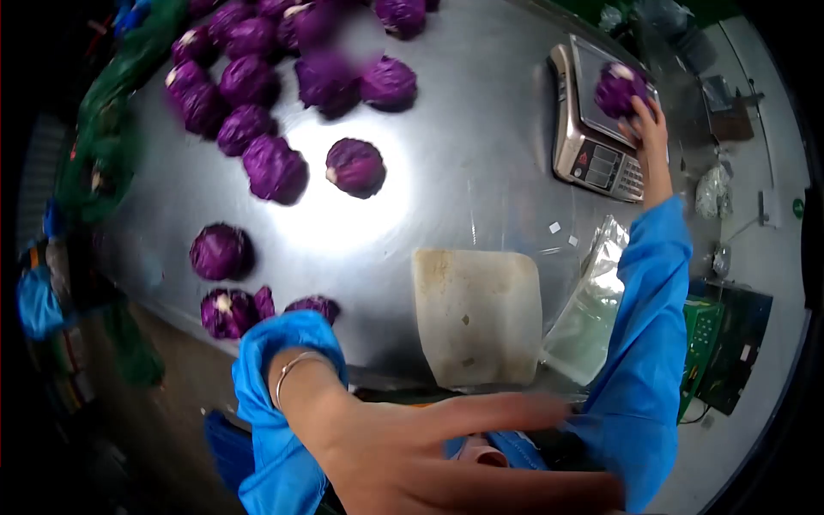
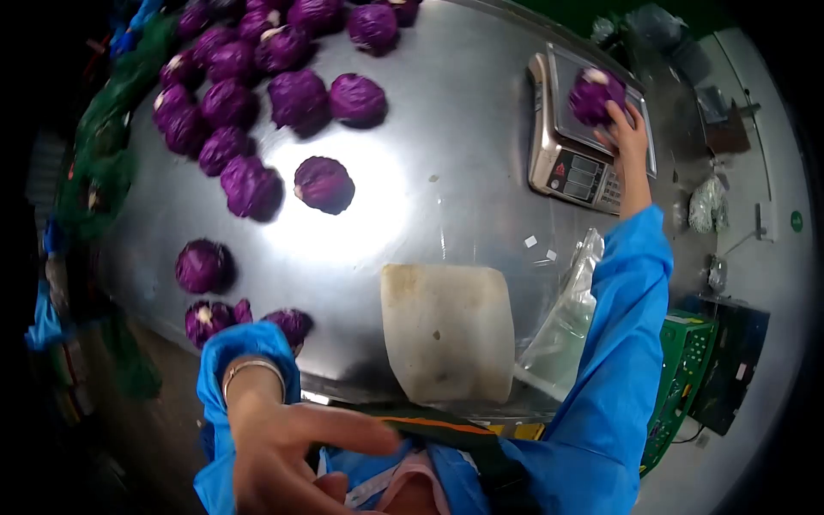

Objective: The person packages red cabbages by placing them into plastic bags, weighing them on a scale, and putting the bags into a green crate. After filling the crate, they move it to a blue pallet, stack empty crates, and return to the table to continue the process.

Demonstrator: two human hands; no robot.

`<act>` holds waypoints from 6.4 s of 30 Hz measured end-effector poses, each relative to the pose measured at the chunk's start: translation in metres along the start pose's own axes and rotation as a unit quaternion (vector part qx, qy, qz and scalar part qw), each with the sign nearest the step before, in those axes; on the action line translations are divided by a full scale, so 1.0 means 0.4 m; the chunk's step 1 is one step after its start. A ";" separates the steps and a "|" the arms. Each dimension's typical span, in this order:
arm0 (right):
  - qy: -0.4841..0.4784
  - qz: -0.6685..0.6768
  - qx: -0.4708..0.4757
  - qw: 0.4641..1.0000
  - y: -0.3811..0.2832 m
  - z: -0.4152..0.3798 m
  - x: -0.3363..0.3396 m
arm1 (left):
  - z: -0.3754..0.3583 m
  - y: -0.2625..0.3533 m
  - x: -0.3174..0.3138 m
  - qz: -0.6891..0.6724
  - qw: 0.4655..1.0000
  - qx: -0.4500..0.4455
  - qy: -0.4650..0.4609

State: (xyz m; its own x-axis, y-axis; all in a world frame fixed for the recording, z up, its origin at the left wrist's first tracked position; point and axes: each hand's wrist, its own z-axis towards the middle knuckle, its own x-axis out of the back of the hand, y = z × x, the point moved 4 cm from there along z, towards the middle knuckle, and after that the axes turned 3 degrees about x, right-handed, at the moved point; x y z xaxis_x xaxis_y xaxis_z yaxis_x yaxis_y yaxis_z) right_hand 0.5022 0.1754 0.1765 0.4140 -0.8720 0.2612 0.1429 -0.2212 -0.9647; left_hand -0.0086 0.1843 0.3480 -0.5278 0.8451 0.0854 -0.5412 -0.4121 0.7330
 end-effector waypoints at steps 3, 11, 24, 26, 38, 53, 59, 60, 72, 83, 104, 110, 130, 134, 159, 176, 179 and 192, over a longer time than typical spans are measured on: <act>-0.036 -0.339 0.065 0.938 0.114 0.158 0.016 | -0.010 -0.126 0.053 0.020 0.976 -0.215 -0.001; 0.070 -0.291 0.235 0.925 0.151 -0.058 0.023 | -0.256 -0.770 0.232 0.559 0.736 0.377 -0.061; -0.043 -0.286 0.090 0.953 0.310 -0.841 0.237 | -0.273 -0.725 0.217 0.583 0.724 0.363 -0.070; -0.018 -0.298 0.146 0.943 0.304 -0.884 0.223 | -0.281 -0.727 0.216 0.585 0.730 0.345 -0.068; -0.164 0.004 -0.236 0.958 0.463 -0.931 0.220 | -0.326 -0.701 0.234 0.550 0.759 0.348 -0.004; -0.277 0.590 -0.312 0.691 0.105 -0.778 -0.146 | -0.073 -0.496 -0.103 0.218 0.951 0.131 -0.175; -0.046 0.130 -0.080 0.987 0.002 -0.311 0.066 | -0.011 -0.901 0.212 0.609 0.760 0.204 -0.104; 0.013 0.032 -0.012 0.999 -0.037 -0.231 0.073 | 0.015 -0.921 0.239 0.649 0.727 0.187 -0.127; 0.071 -0.381 0.313 0.867 0.097 -0.116 0.111 | -0.061 -0.924 0.269 0.378 0.904 0.195 0.047; -0.211 -0.119 -0.240 0.940 0.432 -0.962 0.214 | -0.427 -0.512 -0.069 -0.632 0.564 0.473 0.241; -0.029 -0.311 0.118 0.943 0.096 0.179 0.108 | -0.441 -0.453 -0.481 0.229 0.886 0.301 -0.269; -0.329 -0.119 0.395 0.849 -0.005 -0.468 0.069 | -0.526 -0.461 -0.483 0.161 0.919 0.296 -0.203; -0.309 -0.228 -0.101 0.918 0.278 -0.988 0.125 | -0.652 -0.648 -0.480 -0.029 0.859 0.503 0.096; -0.228 -0.127 -0.163 0.951 0.391 -0.996 0.127 | -0.582 -0.557 -0.498 0.061 0.851 0.522 0.016; -0.355 0.213 -0.418 0.809 0.341 -1.325 0.584 | -0.562 -0.648 -0.630 0.286 0.916 0.183 -0.213; -0.152 -0.050 -0.133 0.978 0.349 -1.203 0.407 | -0.438 -0.480 -0.622 0.222 0.969 0.109 0.001; -0.072 -0.183 0.006 0.980 0.315 -1.161 0.288 | -0.487 -0.518 -0.621 0.216 0.963 0.151 0.059; -0.098 -0.203 0.003 0.974 0.553 -0.759 0.206 | -0.479 -0.633 -0.548 0.124 0.826 0.506 0.215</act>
State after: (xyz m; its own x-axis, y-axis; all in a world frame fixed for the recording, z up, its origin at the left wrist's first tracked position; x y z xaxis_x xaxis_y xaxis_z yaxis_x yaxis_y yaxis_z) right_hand 0.2947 -0.0780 -0.0253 0.4852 -0.6132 0.6234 0.3361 -0.5274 -0.7803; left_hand 0.1189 0.0380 0.0143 -0.8418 0.4886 0.2292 0.3273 0.1246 0.9367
